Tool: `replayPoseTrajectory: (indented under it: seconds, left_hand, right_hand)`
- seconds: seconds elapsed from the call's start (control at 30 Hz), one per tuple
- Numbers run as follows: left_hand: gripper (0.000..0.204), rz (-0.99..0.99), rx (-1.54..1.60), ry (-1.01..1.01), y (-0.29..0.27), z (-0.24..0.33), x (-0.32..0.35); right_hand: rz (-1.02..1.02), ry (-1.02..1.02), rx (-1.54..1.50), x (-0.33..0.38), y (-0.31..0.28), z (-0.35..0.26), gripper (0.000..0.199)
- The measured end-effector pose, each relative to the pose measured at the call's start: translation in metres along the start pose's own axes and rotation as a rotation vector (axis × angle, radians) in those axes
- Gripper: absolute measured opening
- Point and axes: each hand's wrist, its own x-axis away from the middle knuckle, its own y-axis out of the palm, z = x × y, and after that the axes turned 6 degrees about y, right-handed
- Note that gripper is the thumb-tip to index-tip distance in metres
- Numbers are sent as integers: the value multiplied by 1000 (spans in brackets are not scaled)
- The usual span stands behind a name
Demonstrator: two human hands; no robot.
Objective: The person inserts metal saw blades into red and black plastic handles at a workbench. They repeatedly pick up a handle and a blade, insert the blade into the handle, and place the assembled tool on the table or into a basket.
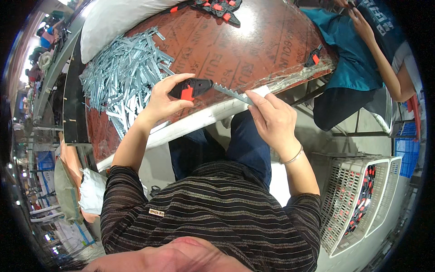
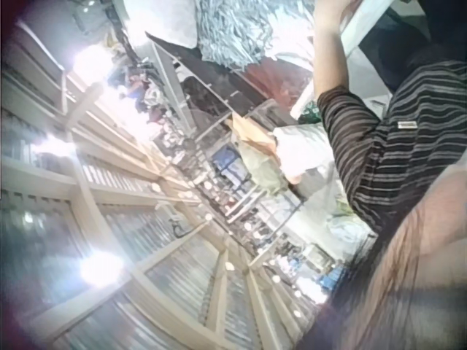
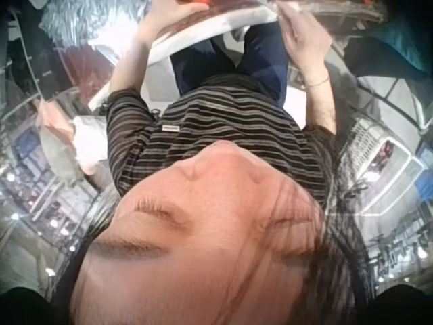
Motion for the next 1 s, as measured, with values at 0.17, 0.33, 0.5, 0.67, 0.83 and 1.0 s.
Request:
replayPoseTrajectory:
  seconds: [0.17, 0.33, 0.5, 0.67, 0.83, 1.0]
  left_hand:
    - [60, -67, -84, 93, -6, 11, 4]
    - [59, -81, -100, 127, -7, 10, 7]
    - [59, -81, -136, 185, -2, 11, 5]
    - [58, -87, -133, 207, 2, 11, 6]
    - [56, -127, -134, 259, 6, 12, -1]
    - [55, -152, -88, 300, 17, 12, -8]
  right_hand:
    - [-1, -69, 57, 2, -13, -2, 35]
    - [-21, -120, 58, 5, -15, 3, 35]
    - [-56, -161, 117, 5, -19, 0, 36]
    - [-85, -206, 135, 2, -22, -4, 38]
    - [-108, -222, 81, -2, -20, 0, 38]
    - [-195, -331, 88, -9, -4, -3, 33]
